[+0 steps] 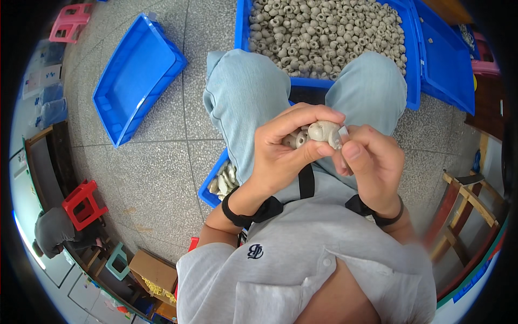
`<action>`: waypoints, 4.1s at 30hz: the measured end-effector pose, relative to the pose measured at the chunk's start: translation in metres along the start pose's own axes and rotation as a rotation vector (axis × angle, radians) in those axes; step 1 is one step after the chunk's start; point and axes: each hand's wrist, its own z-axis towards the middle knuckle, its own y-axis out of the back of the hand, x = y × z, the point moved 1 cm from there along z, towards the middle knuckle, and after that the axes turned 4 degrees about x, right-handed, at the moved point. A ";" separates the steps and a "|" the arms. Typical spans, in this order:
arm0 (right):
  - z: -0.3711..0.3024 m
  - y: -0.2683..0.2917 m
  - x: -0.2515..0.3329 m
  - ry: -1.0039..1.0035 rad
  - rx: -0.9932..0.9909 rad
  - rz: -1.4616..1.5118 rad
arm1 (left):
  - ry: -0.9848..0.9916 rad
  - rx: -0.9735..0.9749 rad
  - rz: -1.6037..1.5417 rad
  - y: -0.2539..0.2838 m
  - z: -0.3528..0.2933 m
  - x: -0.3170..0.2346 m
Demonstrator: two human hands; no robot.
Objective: Assemble small plastic components into a single unit.
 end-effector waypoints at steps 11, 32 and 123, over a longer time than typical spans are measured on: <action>0.001 -0.001 -0.001 0.023 -0.004 -0.031 | 0.007 -0.018 0.041 -0.001 0.001 -0.001; 0.001 0.001 0.000 0.053 -0.010 -0.086 | 0.026 -0.028 0.000 -0.002 -0.001 -0.001; 0.004 -0.002 -0.002 0.170 -0.056 -0.215 | 0.138 -0.070 0.029 0.000 -0.001 -0.012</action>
